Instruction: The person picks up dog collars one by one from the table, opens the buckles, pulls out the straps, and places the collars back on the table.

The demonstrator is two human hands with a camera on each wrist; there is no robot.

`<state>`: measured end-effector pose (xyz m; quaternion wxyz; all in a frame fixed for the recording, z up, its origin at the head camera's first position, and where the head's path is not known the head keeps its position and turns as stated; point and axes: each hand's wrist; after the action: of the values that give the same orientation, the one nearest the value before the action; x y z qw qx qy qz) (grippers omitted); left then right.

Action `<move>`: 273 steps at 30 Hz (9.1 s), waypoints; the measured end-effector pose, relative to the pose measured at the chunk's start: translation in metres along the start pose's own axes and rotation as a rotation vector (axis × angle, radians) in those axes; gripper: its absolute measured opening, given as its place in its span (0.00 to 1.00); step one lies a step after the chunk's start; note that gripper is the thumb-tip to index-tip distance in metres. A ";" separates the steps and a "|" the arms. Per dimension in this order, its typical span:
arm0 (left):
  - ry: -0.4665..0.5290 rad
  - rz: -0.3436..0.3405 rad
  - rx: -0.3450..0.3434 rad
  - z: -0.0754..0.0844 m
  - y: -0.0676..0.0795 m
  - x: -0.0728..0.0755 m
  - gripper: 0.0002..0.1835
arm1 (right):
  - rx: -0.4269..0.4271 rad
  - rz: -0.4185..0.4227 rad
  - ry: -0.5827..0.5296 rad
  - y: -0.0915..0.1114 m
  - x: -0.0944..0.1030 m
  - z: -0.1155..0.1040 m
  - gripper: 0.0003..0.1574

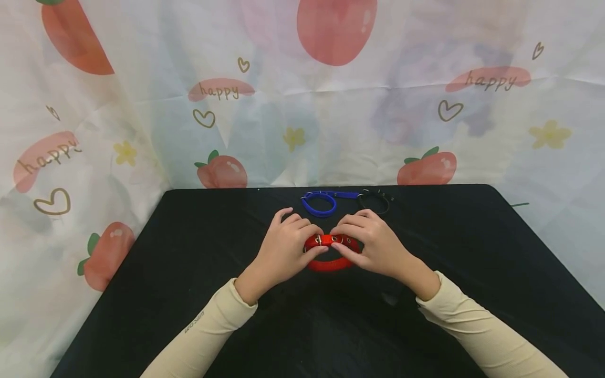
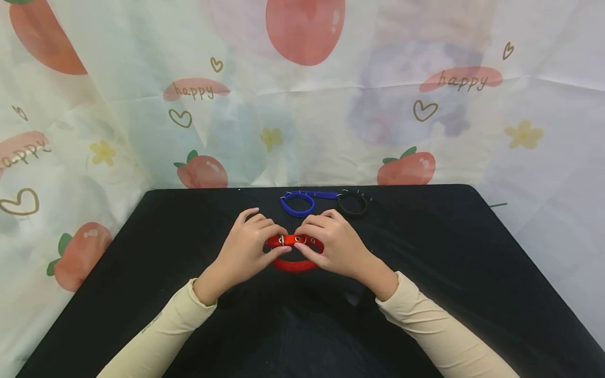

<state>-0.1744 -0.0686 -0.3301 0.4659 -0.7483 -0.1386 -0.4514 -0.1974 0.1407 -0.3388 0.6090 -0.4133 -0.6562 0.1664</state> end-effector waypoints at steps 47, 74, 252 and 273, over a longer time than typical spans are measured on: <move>-0.030 -0.034 -0.075 -0.010 0.007 -0.002 0.09 | -0.004 -0.097 0.114 0.001 0.002 -0.002 0.17; -0.051 -0.007 -0.037 -0.007 0.005 0.002 0.09 | -0.043 -0.056 0.073 0.006 0.005 0.000 0.14; 0.124 0.214 -0.194 -0.013 0.008 -0.017 0.11 | 0.539 0.270 -0.100 0.008 -0.011 0.022 0.21; 0.186 0.230 -0.268 -0.020 0.009 -0.022 0.11 | 0.681 0.290 -0.155 0.003 -0.008 0.010 0.21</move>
<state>-0.1917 -0.0851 -0.3501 0.4213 -0.7696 0.0528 -0.4768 -0.2065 0.1391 -0.3481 0.6303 -0.2617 -0.5421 0.4903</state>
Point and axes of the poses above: each hand's wrist, its own y-axis away from the middle knuckle, its own x-axis out of the back of the hand, z = x × y, and after that the axes turned 14 degrees about -y, right-handed
